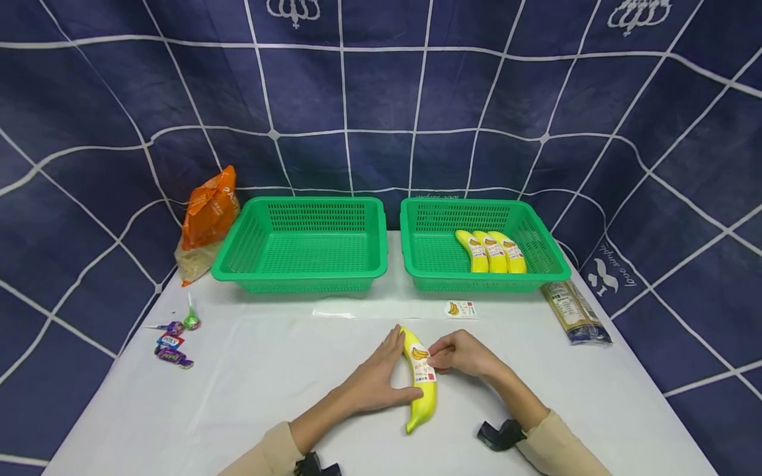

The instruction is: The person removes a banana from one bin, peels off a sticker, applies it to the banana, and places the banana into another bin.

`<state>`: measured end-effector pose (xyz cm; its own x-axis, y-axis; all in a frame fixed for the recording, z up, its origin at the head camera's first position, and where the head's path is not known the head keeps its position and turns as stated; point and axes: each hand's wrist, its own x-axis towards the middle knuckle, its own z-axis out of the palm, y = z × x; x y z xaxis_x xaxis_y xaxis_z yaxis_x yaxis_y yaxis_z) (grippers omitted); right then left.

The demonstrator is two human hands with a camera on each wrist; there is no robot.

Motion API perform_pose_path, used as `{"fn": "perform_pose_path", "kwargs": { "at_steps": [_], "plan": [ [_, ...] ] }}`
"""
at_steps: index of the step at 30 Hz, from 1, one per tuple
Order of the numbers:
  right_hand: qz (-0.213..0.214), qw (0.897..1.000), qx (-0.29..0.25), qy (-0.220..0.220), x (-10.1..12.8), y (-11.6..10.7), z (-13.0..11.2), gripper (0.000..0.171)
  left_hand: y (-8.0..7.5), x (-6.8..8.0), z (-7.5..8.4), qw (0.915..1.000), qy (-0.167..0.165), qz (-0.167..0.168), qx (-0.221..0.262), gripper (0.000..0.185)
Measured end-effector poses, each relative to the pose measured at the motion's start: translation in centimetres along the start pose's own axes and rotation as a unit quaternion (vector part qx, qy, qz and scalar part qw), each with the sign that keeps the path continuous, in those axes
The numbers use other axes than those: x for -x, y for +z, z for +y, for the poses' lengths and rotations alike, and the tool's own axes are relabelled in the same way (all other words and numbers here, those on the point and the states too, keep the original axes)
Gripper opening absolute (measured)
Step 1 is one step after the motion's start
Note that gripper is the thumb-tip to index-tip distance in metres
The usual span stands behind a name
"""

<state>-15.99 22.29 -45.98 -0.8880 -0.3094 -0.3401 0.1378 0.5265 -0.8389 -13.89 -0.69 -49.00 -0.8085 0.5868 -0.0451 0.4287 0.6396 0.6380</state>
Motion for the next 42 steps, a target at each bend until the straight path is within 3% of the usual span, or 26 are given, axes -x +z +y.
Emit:
{"fn": "perform_pose_path", "kwargs": {
  "at_steps": [11, 21, 34, 42],
  "plan": [
    [0.038, 0.999, 0.012, 0.019, 0.2, 0.4, -0.7, 0.034, -0.3, 0.1, -0.3, 0.9999, -0.001, 0.007, -0.008, 0.112],
    [0.082, 0.992, 0.098, 0.010, 0.8, 1.9, -1.9, 0.051, 0.1, 0.1, -0.4, 0.9999, 0.001, 0.010, -0.014, 0.112],
    [0.122, 0.973, 0.193, 0.026, 0.9, 2.8, -3.1, 0.049, 0.3, -0.1, -0.3, 0.9999, 0.002, 0.011, -0.006, 0.113],
    [0.127, 0.974, 0.185, 0.031, 0.7, 2.9, -2.9, 0.047, -0.8, -0.5, -0.2, 0.9993, 0.013, -0.011, -0.032, 0.116]
  ]
}}
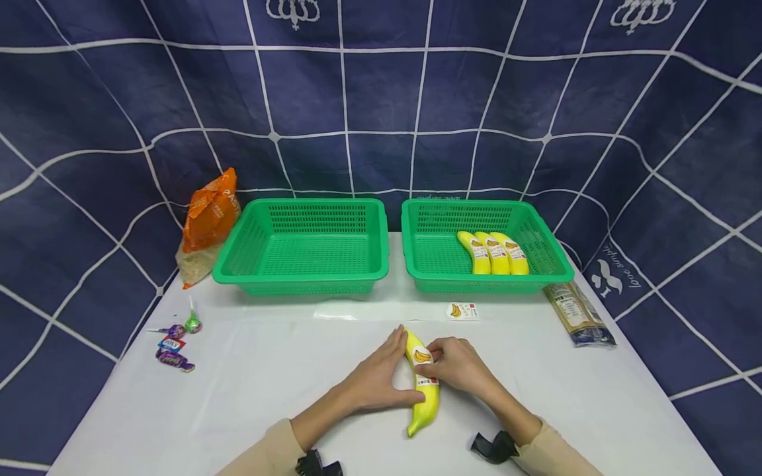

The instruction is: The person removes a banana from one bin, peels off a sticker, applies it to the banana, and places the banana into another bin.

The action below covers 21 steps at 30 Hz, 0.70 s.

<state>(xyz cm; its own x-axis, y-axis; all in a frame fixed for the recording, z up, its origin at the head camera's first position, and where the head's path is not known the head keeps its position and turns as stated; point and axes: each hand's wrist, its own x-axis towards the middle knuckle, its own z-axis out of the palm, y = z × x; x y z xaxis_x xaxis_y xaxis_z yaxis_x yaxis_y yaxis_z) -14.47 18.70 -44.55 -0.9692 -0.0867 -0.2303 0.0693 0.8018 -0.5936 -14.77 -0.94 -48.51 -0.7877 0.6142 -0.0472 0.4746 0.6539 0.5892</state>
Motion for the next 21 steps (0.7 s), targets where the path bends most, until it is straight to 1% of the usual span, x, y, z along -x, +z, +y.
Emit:
{"fn": "perform_pose_path", "kwargs": {
  "at_steps": [4, 7, 9, 14, 17, 21],
  "plan": [
    [-0.007, 1.000, -0.011, -0.001, 0.0, 0.0, 0.1, 0.049, -2.0, -0.8, -0.1, 0.9997, 0.020, -0.015, 0.001, 0.106],
    [-0.006, 1.000, -0.016, 0.000, 0.1, 0.0, 0.1, 0.049, -3.8, -2.0, -0.2, 0.9993, 0.033, -0.008, 0.014, 0.102],
    [-0.003, 1.000, -0.018, 0.000, 0.2, 0.0, 0.1, 0.048, -4.8, -3.1, -0.1, 0.9991, 0.038, 0.009, 0.016, 0.103],
    [0.004, 1.000, -0.014, -0.004, 0.3, 0.0, 0.1, 0.048, -6.8, -5.9, 0.4, 0.9971, 0.020, 0.064, 0.036, 0.107],
    [0.004, 1.000, -0.011, -0.009, 0.3, 0.0, 0.1, 0.048, -7.3, -7.5, 0.9, 0.9948, 0.006, 0.092, 0.044, 0.106],
    [-0.004, 1.000, -0.010, -0.008, 0.3, 0.1, 0.1, 0.048, -7.3, -9.1, 1.6, 0.9907, -0.013, 0.128, 0.043, 0.102]
  ]
}}
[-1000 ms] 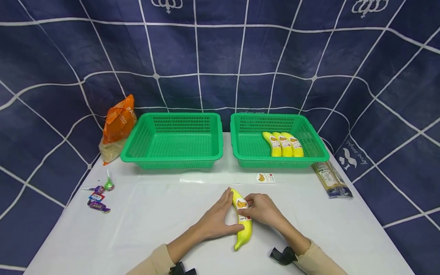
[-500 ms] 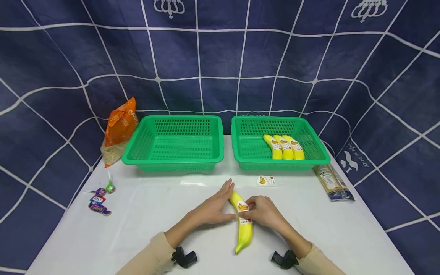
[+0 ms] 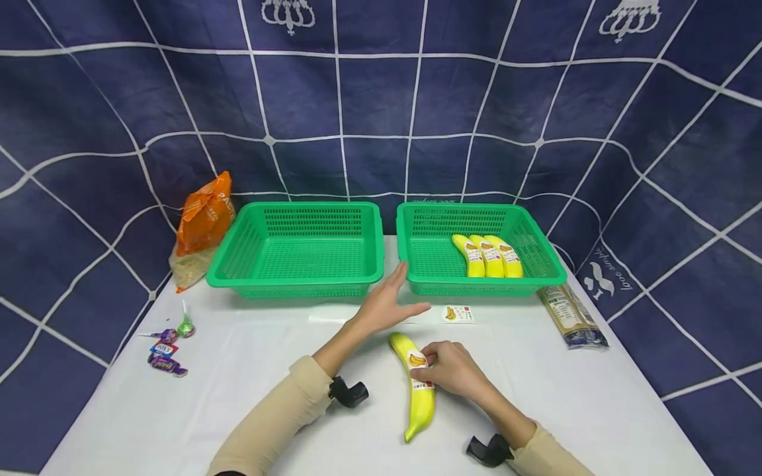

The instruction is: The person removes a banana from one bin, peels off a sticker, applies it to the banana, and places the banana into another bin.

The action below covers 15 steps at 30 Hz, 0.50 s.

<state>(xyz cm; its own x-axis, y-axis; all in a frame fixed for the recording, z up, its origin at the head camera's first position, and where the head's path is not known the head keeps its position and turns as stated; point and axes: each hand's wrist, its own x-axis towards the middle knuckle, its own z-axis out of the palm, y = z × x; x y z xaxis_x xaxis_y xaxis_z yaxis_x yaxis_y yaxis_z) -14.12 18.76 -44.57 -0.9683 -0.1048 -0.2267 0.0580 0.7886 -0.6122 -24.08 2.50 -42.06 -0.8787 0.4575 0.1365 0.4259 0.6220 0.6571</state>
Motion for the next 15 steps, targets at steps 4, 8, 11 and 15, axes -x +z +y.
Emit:
{"fn": "perform_pose_path", "kwargs": {
  "at_steps": [4, 8, 11, 15],
  "plan": [
    [-0.002, 1.000, 0.000, 0.001, 0.1, 0.0, 0.0, 0.048, 0.9, -1.5, 0.2, 0.9993, -0.009, 0.033, -0.013, 0.101],
    [0.000, 1.000, -0.005, -0.004, 0.1, 0.0, 0.1, 0.049, 1.5, -3.2, -0.2, 0.9989, -0.019, 0.044, -0.002, 0.104],
    [-0.001, 1.000, -0.006, -0.010, 0.2, 0.0, 0.1, 0.048, 1.7, -4.3, -0.4, 0.9979, -0.025, 0.056, 0.022, 0.102],
    [0.000, 1.000, -0.007, -0.017, 0.2, 0.0, 0.2, 0.046, 2.2, -5.5, -0.5, 0.9973, -0.030, 0.062, 0.025, 0.101]
  ]
}}
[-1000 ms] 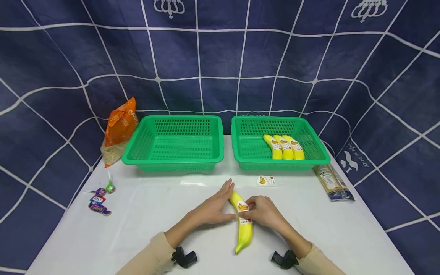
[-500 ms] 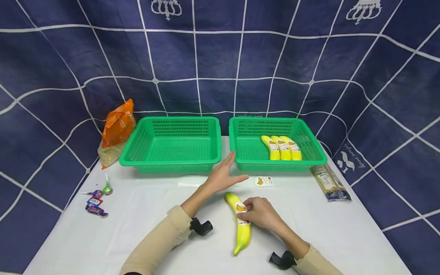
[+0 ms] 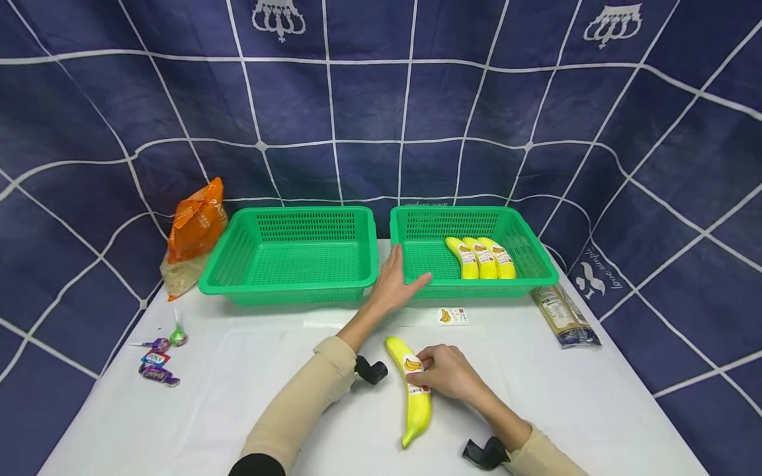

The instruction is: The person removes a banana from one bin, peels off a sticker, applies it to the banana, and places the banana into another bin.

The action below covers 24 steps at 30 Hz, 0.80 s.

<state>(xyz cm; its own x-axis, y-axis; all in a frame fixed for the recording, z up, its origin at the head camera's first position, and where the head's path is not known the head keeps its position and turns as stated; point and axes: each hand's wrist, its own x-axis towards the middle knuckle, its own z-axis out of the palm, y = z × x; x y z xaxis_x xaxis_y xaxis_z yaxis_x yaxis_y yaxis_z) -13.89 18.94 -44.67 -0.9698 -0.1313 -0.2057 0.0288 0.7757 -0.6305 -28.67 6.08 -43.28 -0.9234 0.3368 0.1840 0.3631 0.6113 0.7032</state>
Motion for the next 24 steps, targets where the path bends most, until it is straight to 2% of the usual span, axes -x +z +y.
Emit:
{"fn": "perform_pose_path", "kwargs": {
  "at_steps": [4, 10, 14, 24],
  "plan": [
    [0.001, 1.000, 0.001, -0.006, 0.0, 0.1, 0.1, 0.046, 0.7, -0.4, -0.6, 0.9999, -0.009, -0.006, -0.003, 0.103],
    [0.005, 1.000, 0.003, 0.000, 0.2, 0.1, 0.1, 0.049, 1.3, -0.8, -0.9, 0.9988, -0.008, 0.001, 0.049, 0.107],
    [0.007, 1.000, 0.008, 0.002, 0.6, 0.1, 0.0, 0.050, 1.3, -1.1, -0.9, 0.9980, -0.010, 0.001, 0.063, 0.112],
    [0.015, 0.999, 0.022, -0.024, 1.1, 0.1, -0.1, 0.035, 1.6, -1.2, -1.2, 0.9947, -0.020, 0.026, 0.098, 0.115]
  ]
}}
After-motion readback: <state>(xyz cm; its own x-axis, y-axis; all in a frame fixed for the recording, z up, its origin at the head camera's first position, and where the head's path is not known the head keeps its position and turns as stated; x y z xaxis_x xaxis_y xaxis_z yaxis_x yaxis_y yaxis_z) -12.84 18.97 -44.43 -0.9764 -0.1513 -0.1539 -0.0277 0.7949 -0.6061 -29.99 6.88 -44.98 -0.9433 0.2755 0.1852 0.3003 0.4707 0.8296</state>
